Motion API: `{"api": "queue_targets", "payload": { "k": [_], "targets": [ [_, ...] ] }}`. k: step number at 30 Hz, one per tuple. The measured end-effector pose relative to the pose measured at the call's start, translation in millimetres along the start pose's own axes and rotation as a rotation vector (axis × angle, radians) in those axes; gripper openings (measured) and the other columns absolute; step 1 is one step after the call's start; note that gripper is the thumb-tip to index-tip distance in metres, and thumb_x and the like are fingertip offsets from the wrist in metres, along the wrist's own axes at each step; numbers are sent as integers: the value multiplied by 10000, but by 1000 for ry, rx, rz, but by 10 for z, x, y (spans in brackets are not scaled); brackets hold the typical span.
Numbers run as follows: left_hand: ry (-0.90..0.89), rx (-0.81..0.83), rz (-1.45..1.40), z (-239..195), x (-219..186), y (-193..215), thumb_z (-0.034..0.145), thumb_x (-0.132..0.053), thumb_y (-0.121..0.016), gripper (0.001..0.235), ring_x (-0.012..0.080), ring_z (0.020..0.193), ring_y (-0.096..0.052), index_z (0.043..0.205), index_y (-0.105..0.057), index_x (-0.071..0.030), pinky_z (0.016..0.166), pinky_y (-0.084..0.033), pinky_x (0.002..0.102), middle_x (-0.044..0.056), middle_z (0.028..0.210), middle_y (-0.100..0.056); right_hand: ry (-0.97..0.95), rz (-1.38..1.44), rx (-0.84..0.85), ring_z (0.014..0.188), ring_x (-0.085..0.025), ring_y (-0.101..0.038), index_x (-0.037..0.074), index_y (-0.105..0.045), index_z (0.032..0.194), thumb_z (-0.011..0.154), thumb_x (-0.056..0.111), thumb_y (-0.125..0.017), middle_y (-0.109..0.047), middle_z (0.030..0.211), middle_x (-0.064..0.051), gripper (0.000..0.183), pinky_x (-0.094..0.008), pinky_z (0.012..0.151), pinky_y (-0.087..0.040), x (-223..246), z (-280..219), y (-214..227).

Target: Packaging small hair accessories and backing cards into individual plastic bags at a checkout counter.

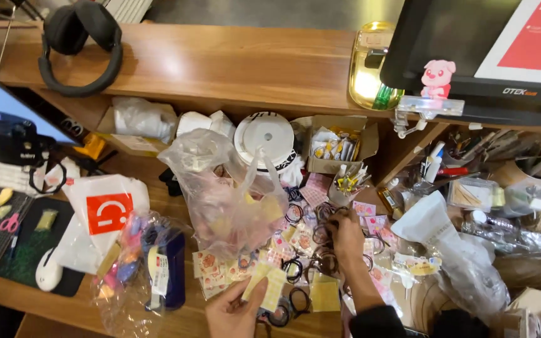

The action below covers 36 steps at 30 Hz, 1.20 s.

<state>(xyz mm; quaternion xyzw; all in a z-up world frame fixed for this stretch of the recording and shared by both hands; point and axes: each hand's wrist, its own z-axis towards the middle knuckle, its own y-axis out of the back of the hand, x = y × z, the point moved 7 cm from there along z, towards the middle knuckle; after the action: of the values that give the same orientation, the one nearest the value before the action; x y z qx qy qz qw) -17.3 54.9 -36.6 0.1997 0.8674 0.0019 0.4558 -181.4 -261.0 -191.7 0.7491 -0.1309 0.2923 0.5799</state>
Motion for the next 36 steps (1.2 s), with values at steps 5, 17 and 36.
{"api": "queue_targets", "payload": {
  "k": [5, 17, 36],
  "targets": [
    [-47, 74, -1, -304, -269, -135, 819, 0, -973, 389, 325, 1146, -923, 1202, -937, 56, 1006, -766, 427, 244, 1228, -957, 110, 48, -14, 1089, -374, -782, 64, -868, 1150, 1003, 181, -854, -700, 1445, -150, 188, -533, 939, -667, 111, -21, 144],
    [-68, 63, 76, -698, -253, -161, 847, -142, -1041, 456, 143, 503, -367, 1293, -996, -60, 513, -388, 314, 66, 519, -508, 74, -12, 273, 736, -218, -720, 86, -839, 1115, 1098, 362, -791, -830, 1066, -97, 280, -380, 714, -652, 329, 185, 171],
    [-401, 623, 53, -807, -1716, -904, 964, -106, -927, 395, 144, 605, -578, 1353, -891, -50, 477, -368, 219, 123, 976, -916, 352, 561, 127, 958, -214, -778, 75, -940, 1241, 958, 161, -836, -896, 1057, -109, 314, -326, 788, -695, 2136, -1619, 2743]
  ]
}}
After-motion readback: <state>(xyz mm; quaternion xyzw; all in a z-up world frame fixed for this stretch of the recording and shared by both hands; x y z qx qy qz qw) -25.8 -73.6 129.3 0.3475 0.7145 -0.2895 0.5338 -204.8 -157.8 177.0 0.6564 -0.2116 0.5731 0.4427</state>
